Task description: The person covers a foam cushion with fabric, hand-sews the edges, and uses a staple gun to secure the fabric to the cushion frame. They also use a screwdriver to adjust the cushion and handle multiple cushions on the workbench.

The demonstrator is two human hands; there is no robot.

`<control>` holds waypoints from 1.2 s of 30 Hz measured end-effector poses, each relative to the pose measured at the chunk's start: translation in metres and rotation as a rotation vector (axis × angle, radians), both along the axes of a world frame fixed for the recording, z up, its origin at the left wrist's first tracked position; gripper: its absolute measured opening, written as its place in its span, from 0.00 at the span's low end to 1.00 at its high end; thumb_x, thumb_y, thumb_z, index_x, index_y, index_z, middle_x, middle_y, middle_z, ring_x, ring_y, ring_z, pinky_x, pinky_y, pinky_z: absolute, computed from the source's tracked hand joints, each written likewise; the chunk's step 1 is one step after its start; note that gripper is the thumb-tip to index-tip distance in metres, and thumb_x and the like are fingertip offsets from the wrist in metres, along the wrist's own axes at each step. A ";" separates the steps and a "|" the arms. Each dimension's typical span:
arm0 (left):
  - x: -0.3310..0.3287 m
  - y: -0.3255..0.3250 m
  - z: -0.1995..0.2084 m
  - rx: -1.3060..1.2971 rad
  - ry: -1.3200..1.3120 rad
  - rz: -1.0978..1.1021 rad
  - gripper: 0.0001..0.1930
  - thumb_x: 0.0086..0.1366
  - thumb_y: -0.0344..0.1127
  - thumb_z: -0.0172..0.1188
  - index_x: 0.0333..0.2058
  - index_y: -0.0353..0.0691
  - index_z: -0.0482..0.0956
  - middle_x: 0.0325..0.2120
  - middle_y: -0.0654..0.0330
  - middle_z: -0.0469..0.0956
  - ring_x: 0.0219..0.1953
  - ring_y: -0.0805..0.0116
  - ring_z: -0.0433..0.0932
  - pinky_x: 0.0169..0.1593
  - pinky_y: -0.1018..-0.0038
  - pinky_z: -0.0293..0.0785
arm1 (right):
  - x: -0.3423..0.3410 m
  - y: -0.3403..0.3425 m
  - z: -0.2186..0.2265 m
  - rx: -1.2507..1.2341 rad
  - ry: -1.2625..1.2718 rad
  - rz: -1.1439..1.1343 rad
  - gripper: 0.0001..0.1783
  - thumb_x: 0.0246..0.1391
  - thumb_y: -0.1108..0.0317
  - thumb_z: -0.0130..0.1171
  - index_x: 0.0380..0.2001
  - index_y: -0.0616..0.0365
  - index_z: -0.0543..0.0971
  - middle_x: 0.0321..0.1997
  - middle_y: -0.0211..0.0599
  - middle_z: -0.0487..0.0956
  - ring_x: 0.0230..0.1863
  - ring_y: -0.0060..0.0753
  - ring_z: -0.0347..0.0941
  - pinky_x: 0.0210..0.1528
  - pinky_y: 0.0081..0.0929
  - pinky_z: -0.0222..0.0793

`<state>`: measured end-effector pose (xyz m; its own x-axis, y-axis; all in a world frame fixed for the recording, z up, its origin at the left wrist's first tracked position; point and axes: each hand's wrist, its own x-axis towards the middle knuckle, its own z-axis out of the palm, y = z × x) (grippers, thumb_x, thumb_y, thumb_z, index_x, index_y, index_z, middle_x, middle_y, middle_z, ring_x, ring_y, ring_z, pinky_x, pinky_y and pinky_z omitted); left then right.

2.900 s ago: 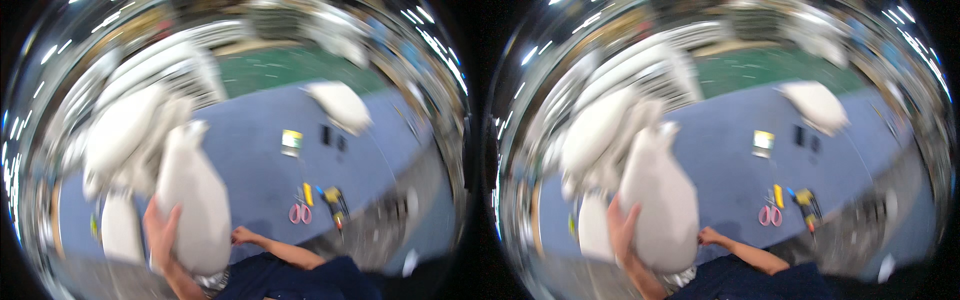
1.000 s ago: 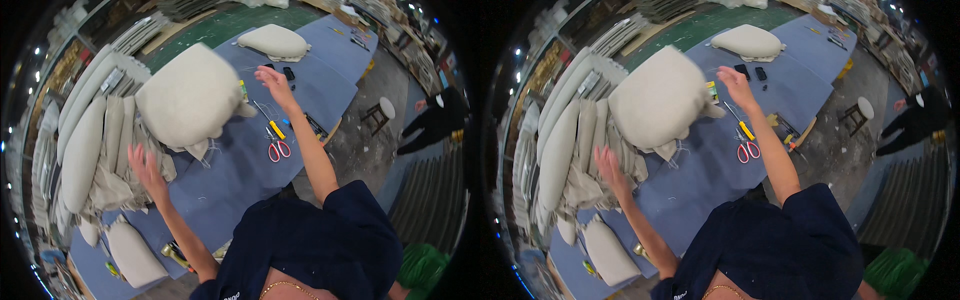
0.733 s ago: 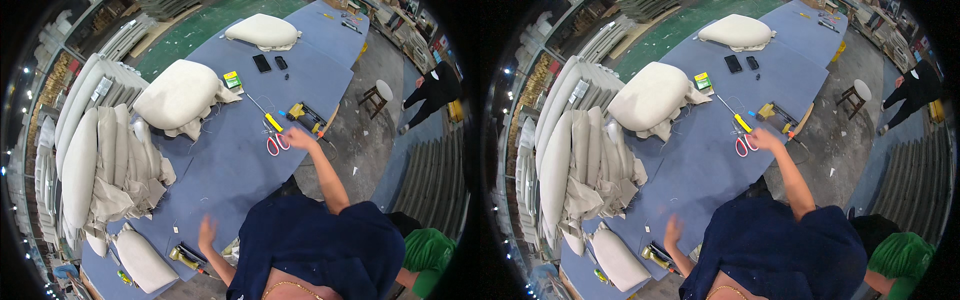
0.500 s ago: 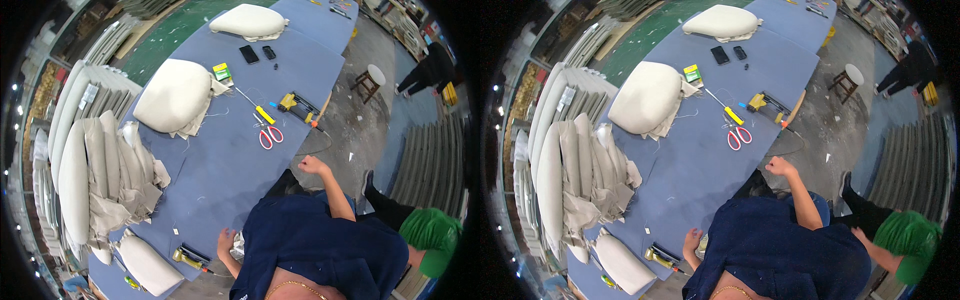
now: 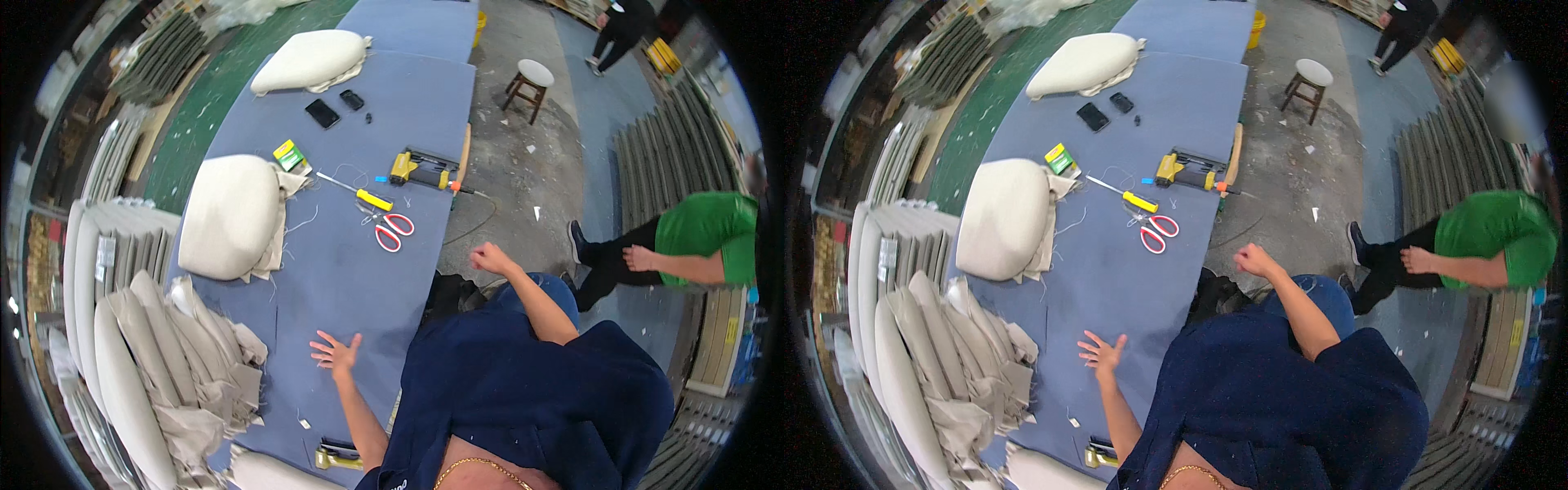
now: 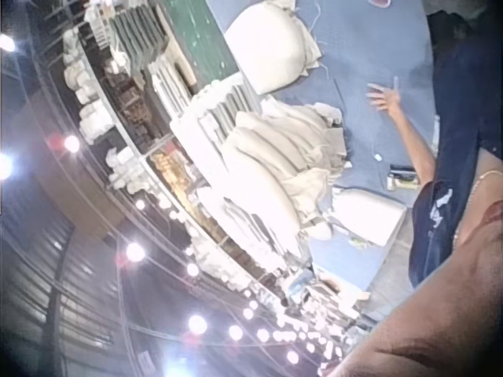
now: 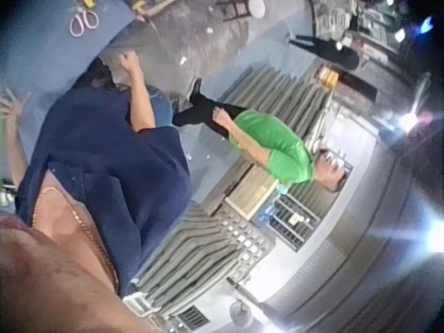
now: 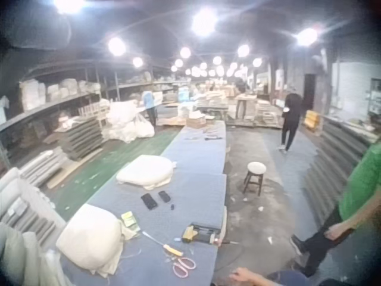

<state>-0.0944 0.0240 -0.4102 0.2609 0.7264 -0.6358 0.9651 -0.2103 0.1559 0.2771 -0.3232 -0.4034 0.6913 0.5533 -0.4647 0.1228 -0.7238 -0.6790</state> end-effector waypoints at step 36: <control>0.108 -0.148 -0.007 0.052 -0.127 0.155 0.53 0.66 0.63 0.60 0.75 0.38 0.42 0.73 0.28 0.36 0.74 0.25 0.38 0.74 0.42 0.41 | 0.186 0.145 0.007 0.059 -0.648 0.159 0.31 0.45 0.61 0.72 0.53 0.57 0.76 0.52 0.37 0.75 0.55 0.42 0.71 0.53 0.46 0.65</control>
